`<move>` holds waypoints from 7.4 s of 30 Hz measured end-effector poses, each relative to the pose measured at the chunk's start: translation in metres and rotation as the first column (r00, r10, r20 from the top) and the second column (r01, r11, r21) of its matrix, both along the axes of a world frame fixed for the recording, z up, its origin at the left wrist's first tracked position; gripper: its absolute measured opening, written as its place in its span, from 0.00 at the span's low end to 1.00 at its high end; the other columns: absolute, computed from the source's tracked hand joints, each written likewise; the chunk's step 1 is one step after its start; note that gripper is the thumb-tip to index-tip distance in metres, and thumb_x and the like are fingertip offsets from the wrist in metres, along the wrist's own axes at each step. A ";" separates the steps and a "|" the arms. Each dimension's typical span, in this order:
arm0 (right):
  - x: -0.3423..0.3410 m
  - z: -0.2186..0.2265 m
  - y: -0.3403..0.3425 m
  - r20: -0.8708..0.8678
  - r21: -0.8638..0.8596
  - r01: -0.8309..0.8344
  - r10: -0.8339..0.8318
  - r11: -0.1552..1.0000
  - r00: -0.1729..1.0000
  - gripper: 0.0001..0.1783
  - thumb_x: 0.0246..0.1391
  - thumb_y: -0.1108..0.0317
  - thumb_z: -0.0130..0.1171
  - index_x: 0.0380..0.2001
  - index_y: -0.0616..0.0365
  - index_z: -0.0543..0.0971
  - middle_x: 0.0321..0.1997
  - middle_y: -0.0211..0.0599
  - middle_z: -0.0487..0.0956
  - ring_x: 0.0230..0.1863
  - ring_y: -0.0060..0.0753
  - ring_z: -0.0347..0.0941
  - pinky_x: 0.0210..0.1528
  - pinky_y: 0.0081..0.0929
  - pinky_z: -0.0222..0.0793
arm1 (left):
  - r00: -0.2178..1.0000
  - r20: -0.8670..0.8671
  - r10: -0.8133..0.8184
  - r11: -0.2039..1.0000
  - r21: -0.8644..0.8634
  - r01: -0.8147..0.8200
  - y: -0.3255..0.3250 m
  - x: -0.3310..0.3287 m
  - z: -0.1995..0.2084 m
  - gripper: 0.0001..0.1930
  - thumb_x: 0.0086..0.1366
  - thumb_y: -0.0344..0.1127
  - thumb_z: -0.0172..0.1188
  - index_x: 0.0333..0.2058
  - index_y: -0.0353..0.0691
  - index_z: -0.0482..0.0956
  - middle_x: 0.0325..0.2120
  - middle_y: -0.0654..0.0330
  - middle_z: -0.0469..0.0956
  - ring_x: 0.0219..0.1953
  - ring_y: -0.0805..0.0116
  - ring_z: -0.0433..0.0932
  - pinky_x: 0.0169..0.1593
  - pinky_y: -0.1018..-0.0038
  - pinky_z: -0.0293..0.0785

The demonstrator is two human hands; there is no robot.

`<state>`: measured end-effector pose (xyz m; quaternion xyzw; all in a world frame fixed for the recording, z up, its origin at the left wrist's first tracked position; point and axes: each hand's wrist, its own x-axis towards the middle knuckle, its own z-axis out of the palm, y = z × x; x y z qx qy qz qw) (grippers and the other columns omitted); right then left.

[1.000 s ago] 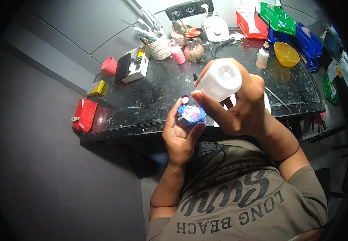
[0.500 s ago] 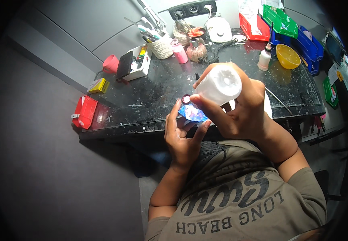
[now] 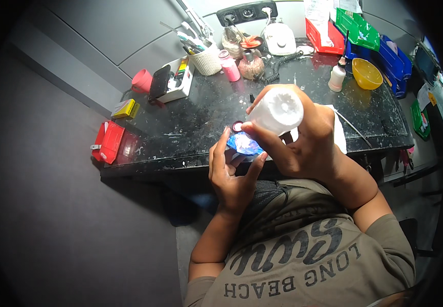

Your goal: The person applies a liquid substance from a bottle onto a blue dental impression and uses a brush to spread the material across the surface.

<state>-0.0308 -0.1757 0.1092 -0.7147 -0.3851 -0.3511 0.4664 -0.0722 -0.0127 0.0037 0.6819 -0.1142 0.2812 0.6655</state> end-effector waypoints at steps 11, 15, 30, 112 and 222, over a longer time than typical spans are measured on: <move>-0.003 0.006 0.000 0.013 -0.025 0.025 -0.025 0.999 1.000 0.18 0.53 0.68 0.73 0.40 0.69 0.79 0.33 0.43 0.84 0.33 0.32 0.85 0.35 0.25 0.79 | 0.963 0.201 0.179 0.933 0.277 -0.231 0.004 0.002 0.000 0.39 0.54 0.27 0.76 0.63 0.30 0.69 0.55 0.46 0.68 0.54 0.56 0.77 0.53 0.65 0.82; -0.009 0.007 0.000 -0.075 0.009 -0.030 0.030 1.000 0.997 0.18 0.53 0.68 0.73 0.41 0.70 0.78 0.33 0.43 0.85 0.33 0.31 0.85 0.35 0.24 0.79 | 0.921 0.285 0.267 0.855 0.372 -0.362 0.006 0.004 -0.002 0.40 0.50 0.25 0.76 0.63 0.31 0.70 0.52 0.45 0.71 0.51 0.53 0.77 0.51 0.64 0.80; -0.011 0.007 -0.001 -0.058 0.026 -0.033 0.034 0.999 0.998 0.19 0.53 0.68 0.73 0.42 0.69 0.78 0.34 0.45 0.85 0.34 0.31 0.85 0.36 0.25 0.79 | 0.919 0.274 0.282 0.858 0.357 -0.370 0.004 0.004 0.001 0.41 0.49 0.26 0.77 0.63 0.32 0.70 0.51 0.44 0.72 0.50 0.52 0.77 0.51 0.64 0.79; 0.000 -0.004 0.010 -0.021 0.000 -0.086 0.086 0.996 0.996 0.20 0.54 0.71 0.72 0.45 0.67 0.76 0.36 0.44 0.85 0.36 0.34 0.86 0.38 0.26 0.79 | 0.996 0.030 0.085 0.996 0.037 -0.086 0.006 0.003 -0.003 0.39 0.53 0.26 0.77 0.60 0.29 0.62 0.55 0.42 0.70 0.56 0.57 0.76 0.62 0.63 0.75; 0.010 -0.007 0.015 0.105 0.095 -0.063 0.053 0.993 0.993 0.21 0.53 0.65 0.74 0.40 0.70 0.75 0.21 0.35 0.78 0.14 0.22 0.73 0.18 0.22 0.67 | 0.910 0.268 0.318 0.833 0.379 -0.403 0.008 0.001 0.005 0.36 0.51 0.32 0.76 0.58 0.27 0.72 0.51 0.43 0.73 0.50 0.50 0.78 0.53 0.62 0.79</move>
